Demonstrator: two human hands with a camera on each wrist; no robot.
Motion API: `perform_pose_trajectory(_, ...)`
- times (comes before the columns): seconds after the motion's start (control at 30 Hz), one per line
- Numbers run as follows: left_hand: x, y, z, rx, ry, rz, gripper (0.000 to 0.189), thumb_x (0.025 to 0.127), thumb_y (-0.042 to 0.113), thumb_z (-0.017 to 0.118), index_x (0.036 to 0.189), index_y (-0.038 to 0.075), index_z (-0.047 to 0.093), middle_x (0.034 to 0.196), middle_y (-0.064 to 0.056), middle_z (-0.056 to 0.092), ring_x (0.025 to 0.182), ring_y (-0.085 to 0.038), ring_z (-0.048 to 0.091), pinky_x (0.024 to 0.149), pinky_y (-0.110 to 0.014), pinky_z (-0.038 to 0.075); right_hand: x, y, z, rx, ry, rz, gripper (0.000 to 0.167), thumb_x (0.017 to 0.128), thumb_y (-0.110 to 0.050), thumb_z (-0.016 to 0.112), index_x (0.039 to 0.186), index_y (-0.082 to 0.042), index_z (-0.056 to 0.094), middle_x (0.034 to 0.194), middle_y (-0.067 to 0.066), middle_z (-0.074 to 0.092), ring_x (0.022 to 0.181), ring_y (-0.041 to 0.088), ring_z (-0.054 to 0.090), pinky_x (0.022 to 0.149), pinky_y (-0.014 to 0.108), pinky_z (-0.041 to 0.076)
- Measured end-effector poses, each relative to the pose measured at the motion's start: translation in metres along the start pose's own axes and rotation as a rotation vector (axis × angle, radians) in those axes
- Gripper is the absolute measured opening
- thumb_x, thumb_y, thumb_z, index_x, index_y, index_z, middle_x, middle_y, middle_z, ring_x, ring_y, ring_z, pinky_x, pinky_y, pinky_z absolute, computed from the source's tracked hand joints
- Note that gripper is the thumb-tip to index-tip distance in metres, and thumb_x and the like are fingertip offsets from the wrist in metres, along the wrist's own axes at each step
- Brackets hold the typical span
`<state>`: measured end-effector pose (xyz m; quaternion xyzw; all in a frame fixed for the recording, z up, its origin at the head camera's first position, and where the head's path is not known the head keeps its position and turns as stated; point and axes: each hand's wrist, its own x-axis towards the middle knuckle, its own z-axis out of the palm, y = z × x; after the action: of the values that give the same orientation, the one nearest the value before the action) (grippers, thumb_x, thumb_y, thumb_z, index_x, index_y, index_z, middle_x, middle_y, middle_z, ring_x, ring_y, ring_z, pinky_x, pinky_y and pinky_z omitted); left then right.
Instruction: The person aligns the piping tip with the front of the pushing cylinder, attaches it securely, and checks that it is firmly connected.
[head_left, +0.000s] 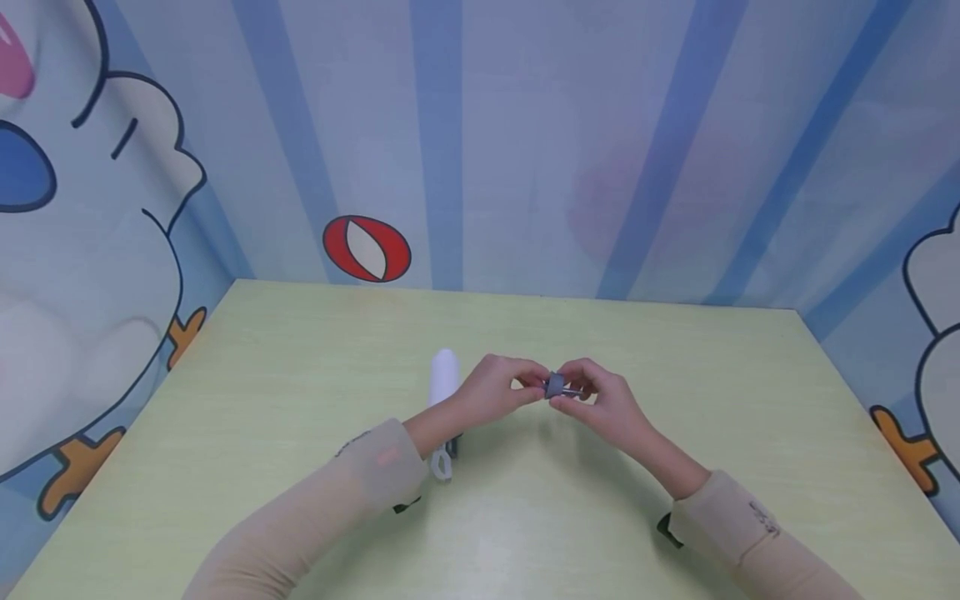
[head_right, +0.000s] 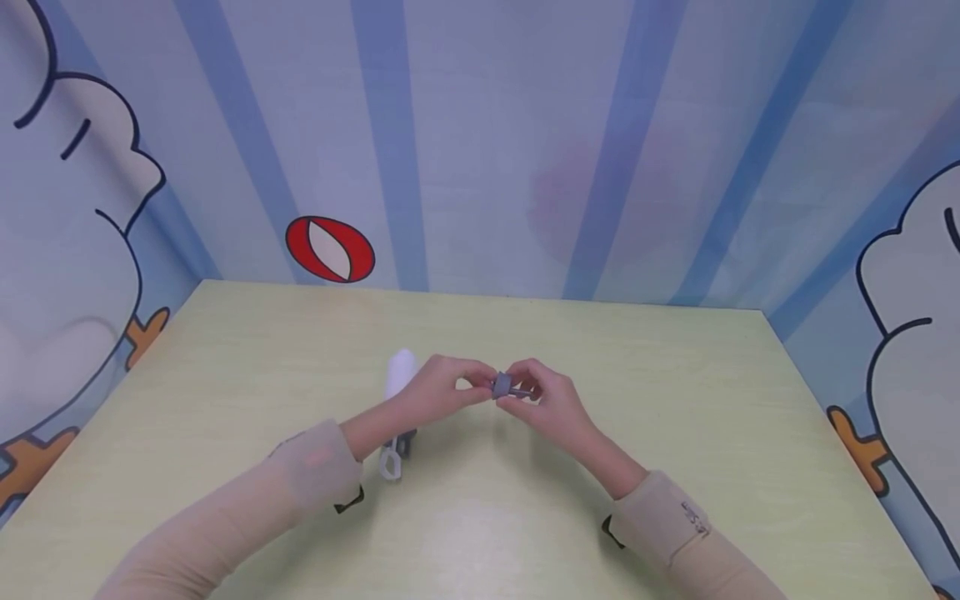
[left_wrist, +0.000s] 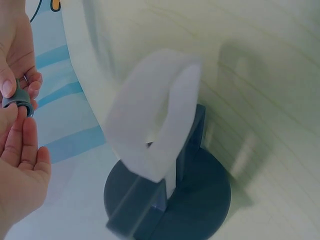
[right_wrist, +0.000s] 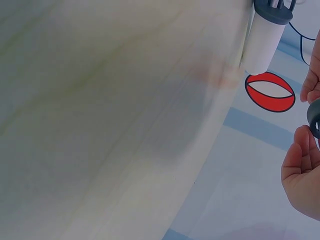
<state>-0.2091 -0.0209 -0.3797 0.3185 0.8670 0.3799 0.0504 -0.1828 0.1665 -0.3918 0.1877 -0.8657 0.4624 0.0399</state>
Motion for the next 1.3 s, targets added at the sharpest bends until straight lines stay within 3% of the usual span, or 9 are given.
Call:
perform_pose_trajectory(0.53, -0.001, 0.001, 0.002, -0.029, 0.032, -0.035, 0.022, 0.083, 0.021, 0.061, 0.102, 0.013, 0.064, 0.085, 0.002, 0.067, 0.078, -0.006, 0.060, 0.068, -0.020, 0.044, -0.003, -0.002, 0.000, 0.020, -0.011, -0.016, 0.027, 0.077, -0.016, 0.067, 0.100, -0.008, 0.057, 0.084, 0.005, 0.061, 0.071, 0.007, 0.052, 0.063, 0.024, 0.044)
perform_pose_trajectory(0.83, -0.001, 0.000, 0.004, 0.026, 0.054, -0.017, 0.015, 0.080, 0.021, 0.064, 0.092, 0.012, 0.065, 0.080, 0.003, 0.066, 0.072, -0.005, 0.059, 0.066, -0.018, 0.043, -0.004, -0.003, 0.002, 0.034, -0.042, -0.007, 0.027, 0.078, -0.018, 0.067, 0.101, -0.008, 0.057, 0.083, 0.005, 0.062, 0.071, 0.009, 0.052, 0.064, 0.024, 0.044)
perform_pose_trajectory(1.3, 0.000, -0.002, 0.006, 0.095, 0.045, -0.072, 0.009, 0.079, 0.020, 0.065, 0.084, 0.013, 0.064, 0.075, 0.004, 0.065, 0.067, -0.004, 0.055, 0.061, -0.015, 0.042, -0.004, -0.001, 0.010, -0.005, -0.036, -0.082, 0.024, 0.078, -0.015, 0.067, 0.099, -0.007, 0.057, 0.086, 0.004, 0.062, 0.071, 0.006, 0.054, 0.063, 0.023, 0.043)
